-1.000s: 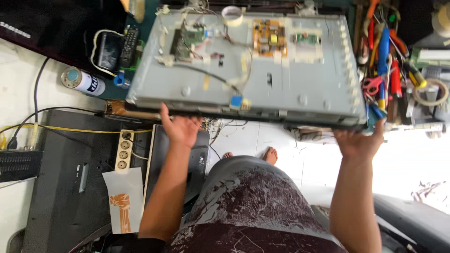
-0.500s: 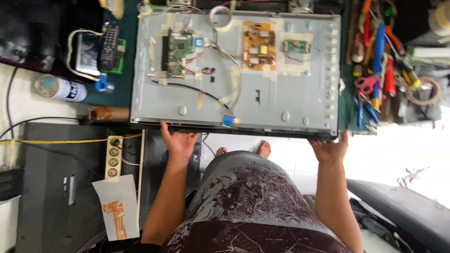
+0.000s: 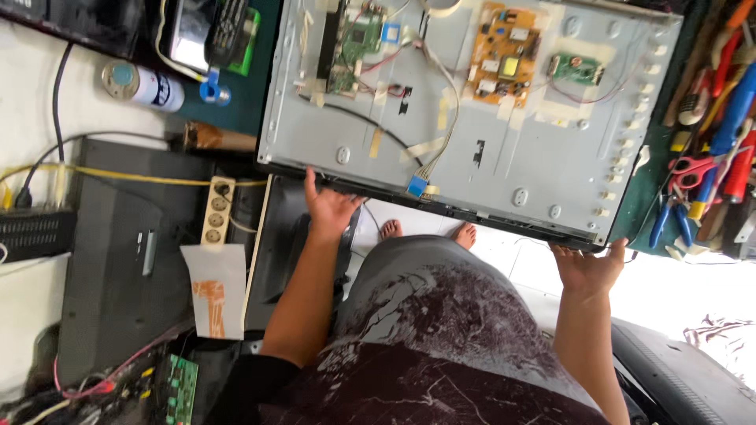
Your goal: The person works on the back of a disassembled television, manipulating internal wires and circuit boards. They use a pair of pliers to cut a wire and handle various connectors and components within the device's chassis.
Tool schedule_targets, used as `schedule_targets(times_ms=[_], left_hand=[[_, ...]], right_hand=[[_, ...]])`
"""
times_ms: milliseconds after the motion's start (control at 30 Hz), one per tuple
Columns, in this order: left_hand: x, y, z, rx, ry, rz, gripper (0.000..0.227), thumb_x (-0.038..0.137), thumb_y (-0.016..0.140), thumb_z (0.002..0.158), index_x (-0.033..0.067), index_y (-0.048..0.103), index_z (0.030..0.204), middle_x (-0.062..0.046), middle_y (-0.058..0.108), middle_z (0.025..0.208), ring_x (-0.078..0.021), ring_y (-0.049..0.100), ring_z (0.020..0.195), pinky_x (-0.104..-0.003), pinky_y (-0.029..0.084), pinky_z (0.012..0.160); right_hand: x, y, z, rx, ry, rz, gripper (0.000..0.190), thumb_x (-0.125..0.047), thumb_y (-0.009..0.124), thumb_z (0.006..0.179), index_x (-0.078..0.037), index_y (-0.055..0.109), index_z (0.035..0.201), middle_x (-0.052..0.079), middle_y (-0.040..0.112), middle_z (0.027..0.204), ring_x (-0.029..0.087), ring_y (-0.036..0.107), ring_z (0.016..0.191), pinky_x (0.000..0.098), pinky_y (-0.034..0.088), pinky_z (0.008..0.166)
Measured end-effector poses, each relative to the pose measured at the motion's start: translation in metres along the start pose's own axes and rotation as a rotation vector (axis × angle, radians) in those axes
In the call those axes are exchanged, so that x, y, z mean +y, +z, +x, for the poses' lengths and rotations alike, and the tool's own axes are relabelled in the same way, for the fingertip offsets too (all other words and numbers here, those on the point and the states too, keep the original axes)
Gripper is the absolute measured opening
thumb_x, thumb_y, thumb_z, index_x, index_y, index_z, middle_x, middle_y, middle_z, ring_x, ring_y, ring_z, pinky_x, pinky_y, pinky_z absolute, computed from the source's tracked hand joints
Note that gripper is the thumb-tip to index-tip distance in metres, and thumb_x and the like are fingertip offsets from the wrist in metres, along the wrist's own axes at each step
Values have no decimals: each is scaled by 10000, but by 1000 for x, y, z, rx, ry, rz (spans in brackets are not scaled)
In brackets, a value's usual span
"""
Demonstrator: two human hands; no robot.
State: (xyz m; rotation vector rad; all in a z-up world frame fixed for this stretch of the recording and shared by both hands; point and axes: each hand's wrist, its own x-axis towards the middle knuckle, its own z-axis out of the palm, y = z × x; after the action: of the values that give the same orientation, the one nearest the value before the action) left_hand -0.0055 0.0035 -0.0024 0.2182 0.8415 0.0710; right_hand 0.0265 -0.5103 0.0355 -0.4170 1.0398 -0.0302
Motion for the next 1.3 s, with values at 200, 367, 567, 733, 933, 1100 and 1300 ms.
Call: schedule_targets(times_ms=[200,367,567,733,933,1100,1300], left_hand=[[22,-66,49,132,94,73,737,745,841,815,169,504,1129,-88,572,1227,-338,559,1237,-730,288,1219],[64,-53,16,233,458,135,703,715,878,837,267,539,1260,-43,446,1387,-309,510,1334,-682,355,1245],[69,-49,21,218,474,172,639,691,847,862,242,476,1123,1,485,1035,-229,578,956,-712,283,1285],[68,-17,14,137,435,259,1170,729,842,926,159,155,1682,-105,143,1477,-327,180,1330,-702,72,1326],[59,8,39,196,427,428,1210,730,823,962,133,133,1757,-223,-172,1787,-467,-234,1634,-631,-70,1360],[60,16,99,826,1057,995,715,540,661,967,-110,710,1259,-305,749,1266,-387,719,1155,-436,517,1017],[-4,179,136,-390,1044,1252,334,-82,676,897,59,717,1197,-113,793,1098,-220,812,1013,-297,626,887]], right_hand=[[-19,-66,54,6,-70,-103,1067,-572,924,997,-111,203,1634,292,223,1654,541,355,1581,802,290,1266],[-47,-110,89,-6,-101,-347,780,-566,755,1126,-88,282,1522,266,356,1511,478,466,1514,674,368,1275],[-62,-42,28,47,-13,-469,776,-571,683,1117,-14,304,1502,287,385,1447,470,524,1437,558,505,1226],[-70,-40,52,19,-6,-408,676,-460,717,1107,17,355,1423,229,419,1340,408,611,1309,534,601,1150],[-72,-60,91,44,-18,-339,646,-458,737,1092,15,402,1377,162,426,1240,370,642,1207,527,638,1131],[-39,-49,62,261,-42,-424,486,-523,740,1002,-122,605,1241,81,583,1125,240,685,1117,393,613,1092],[30,-10,2,508,-416,-518,424,-429,756,1057,-97,588,1260,5,587,1032,142,645,890,296,658,822]])
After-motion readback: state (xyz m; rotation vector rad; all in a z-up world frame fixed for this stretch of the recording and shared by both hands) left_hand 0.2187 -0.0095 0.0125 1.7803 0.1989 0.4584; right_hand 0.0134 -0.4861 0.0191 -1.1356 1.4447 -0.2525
